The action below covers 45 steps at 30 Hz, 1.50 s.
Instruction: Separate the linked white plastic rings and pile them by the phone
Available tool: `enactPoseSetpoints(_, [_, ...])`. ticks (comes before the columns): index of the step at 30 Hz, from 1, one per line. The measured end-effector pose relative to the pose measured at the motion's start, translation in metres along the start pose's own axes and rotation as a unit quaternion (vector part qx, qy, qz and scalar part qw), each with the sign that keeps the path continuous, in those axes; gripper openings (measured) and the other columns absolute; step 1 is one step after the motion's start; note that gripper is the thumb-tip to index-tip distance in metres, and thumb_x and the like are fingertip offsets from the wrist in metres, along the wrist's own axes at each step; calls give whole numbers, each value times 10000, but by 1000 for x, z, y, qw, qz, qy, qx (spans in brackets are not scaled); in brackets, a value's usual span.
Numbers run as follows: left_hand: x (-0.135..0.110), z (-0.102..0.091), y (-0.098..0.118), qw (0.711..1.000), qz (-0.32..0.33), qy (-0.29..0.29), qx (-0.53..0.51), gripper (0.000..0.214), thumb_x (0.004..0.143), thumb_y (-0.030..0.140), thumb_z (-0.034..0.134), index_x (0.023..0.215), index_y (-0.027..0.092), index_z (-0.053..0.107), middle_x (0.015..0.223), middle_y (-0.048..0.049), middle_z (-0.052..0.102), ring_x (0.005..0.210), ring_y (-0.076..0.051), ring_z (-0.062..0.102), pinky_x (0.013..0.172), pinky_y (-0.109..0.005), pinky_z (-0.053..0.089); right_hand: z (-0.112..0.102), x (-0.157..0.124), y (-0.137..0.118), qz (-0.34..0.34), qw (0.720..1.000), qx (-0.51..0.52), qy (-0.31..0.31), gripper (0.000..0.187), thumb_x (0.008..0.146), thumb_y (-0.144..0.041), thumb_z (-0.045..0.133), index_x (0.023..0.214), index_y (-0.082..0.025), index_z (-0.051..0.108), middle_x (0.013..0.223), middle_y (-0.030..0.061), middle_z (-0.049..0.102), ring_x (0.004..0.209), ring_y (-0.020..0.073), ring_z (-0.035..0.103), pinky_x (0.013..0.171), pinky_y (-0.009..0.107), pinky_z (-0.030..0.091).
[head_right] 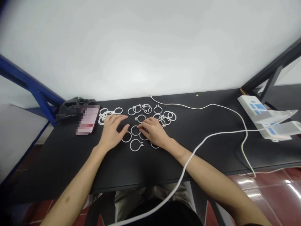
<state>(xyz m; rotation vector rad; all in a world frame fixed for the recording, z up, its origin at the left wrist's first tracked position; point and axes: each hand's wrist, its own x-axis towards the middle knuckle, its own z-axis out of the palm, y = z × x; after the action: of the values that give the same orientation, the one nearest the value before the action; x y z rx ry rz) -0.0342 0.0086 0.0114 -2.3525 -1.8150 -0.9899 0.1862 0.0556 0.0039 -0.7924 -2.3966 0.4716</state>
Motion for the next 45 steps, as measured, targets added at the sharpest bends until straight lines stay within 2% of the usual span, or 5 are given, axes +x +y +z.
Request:
enactPoseSetpoints(6, [-2,4,19,992,53,-98,-56,450,875,417,643,1275,232,552,1171,-58,644,1112,-243,510,983,-436,396,-2,-1,-5,-37,995,48,73,113,959,-244,542,1003,-212,641,957,68,688,872,191,604,780,364,511])
enactPoseSetpoints(22, [-4,3,17,993,86,-32,-79,385,880,343,644,1227,196,567,1067,-59,682,1005,-225,557,910,-410,441,-3,-2,-10,-36,991,92,89,200,929,-186,566,1121,-209,617,997,64,680,925,177,627,822,341,532])
enactPoseSetpoints(37, [-4,2,19,992,82,-34,-87,368,885,302,634,1232,203,565,1092,-56,674,1023,-221,558,918,-415,456,-4,-1,-16,-55,991,66,105,98,955,-167,522,992,-180,611,848,58,648,780,165,593,694,315,508])
enactPoseSetpoints(42, [-2,2,18,994,75,-29,-71,346,894,310,611,1221,204,570,1089,-57,677,1024,-223,564,930,-411,463,-1,0,-11,-31,994,24,100,222,955,-217,541,1173,-212,581,971,59,687,914,187,602,819,357,531])
enactPoseSetpoints(45, [1,-1,11,1000,20,4,-7,360,904,321,580,1240,191,566,1137,-79,662,1070,-255,553,975,-445,439,2,0,-6,-21,996,-41,73,262,940,-288,571,1175,-176,603,1158,110,663,1116,247,554,968,447,487])
